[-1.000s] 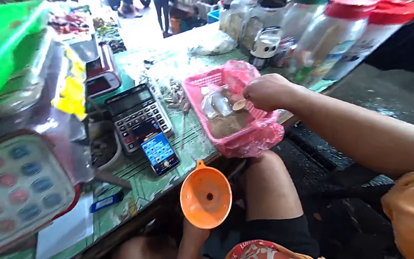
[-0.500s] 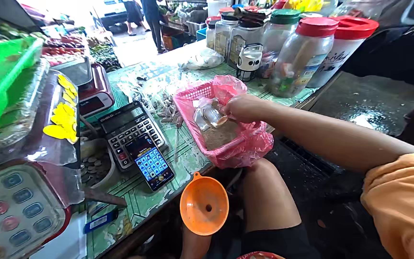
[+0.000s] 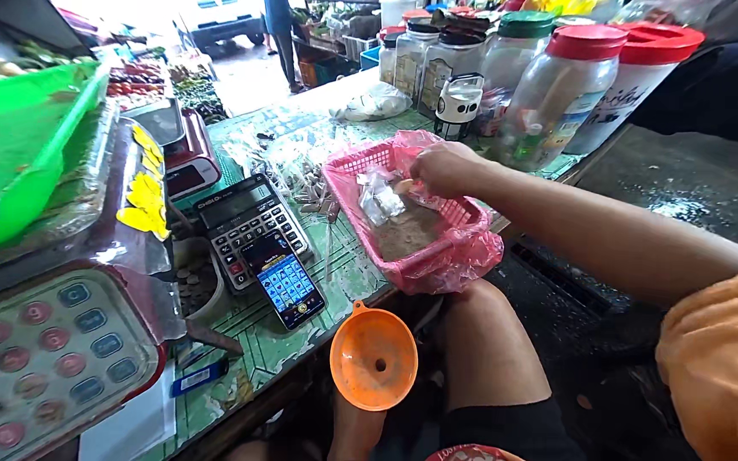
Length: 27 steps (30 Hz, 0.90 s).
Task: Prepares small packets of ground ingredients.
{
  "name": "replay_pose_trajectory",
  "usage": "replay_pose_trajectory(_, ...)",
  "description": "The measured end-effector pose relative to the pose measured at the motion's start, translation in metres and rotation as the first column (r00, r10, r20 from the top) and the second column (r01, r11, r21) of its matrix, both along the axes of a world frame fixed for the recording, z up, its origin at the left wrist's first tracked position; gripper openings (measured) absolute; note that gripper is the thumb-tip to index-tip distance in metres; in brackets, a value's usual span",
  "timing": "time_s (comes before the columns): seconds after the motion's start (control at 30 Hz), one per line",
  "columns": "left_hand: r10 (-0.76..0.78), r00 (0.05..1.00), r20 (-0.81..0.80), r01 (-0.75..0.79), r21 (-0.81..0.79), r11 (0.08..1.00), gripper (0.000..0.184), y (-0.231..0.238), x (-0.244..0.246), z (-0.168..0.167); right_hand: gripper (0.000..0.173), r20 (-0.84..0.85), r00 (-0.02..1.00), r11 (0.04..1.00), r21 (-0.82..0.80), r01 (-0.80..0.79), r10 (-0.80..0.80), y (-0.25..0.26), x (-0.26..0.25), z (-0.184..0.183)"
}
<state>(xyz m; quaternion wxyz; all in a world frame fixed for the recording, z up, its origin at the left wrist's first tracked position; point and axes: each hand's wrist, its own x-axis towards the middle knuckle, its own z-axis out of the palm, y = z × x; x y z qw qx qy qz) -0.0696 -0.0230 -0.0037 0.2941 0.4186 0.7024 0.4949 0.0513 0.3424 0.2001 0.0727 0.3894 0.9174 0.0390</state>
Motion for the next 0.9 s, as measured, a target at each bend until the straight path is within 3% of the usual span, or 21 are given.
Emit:
replay_pose_trajectory(0.07,-0.051,0.997,0.063,0.069,-0.321,0.945,0.056,0.01,0.005,0.068,0.01,0.094,0.995,0.999,-0.046,0.023,-0.019,-0.01,0.006,0.005)
replay_pose_trajectory(0.1,-0.069,0.995,0.075,0.092,-0.368,0.925,0.054,0.013,0.005,0.078,0.01,0.116,0.993,0.998,-0.061,0.032,-0.024,-0.011,0.008,0.002)
replay_pose_trajectory(0.13,-0.084,0.993,0.086,0.109,-0.336,0.936,0.054,0.013,0.005,0.076,0.011,0.119,0.993,0.998,-0.061,0.035,-0.028,-0.009,0.01,-0.003)
replay_pose_trajectory(0.23,-0.054,0.999,-0.006,0.054,0.068,0.996,0.061,0.003,0.001,-0.005,0.017,0.013,1.0,0.999,-0.041,0.009,-0.009,0.007,0.007,-0.024)
replay_pose_trajectory(0.27,-0.047,0.999,-0.024,0.049,0.115,0.992,0.061,0.002,0.0,-0.016,0.018,-0.034,0.999,0.999,-0.033,-0.007,0.005,0.014,0.003,-0.031)
replay_pose_trajectory(0.43,-0.048,0.998,-0.032,0.052,0.107,0.993,0.064,0.002,0.001,-0.017,0.03,-0.197,0.979,0.993,-0.094,-0.072,0.053,0.03,-0.022,-0.048)
replay_pose_trajectory(0.53,-0.034,0.999,-0.027,0.036,0.107,0.994,0.064,0.003,-0.002,-0.019,0.027,-0.239,0.969,0.994,-0.067,-0.08,0.062,0.034,-0.023,-0.05)
replay_pose_trajectory(0.7,-0.045,0.999,-0.02,0.047,0.114,0.992,0.061,0.005,-0.002,-0.018,0.021,-0.084,0.995,0.998,-0.015,0.056,-0.057,0.02,-0.003,-0.034)
replay_pose_trajectory(0.9,-0.063,0.998,0.003,0.062,0.137,0.989,0.06,0.008,0.001,-0.02,0.021,-0.028,1.0,0.999,-0.052,-0.006,0.004,0.009,0.013,-0.031)
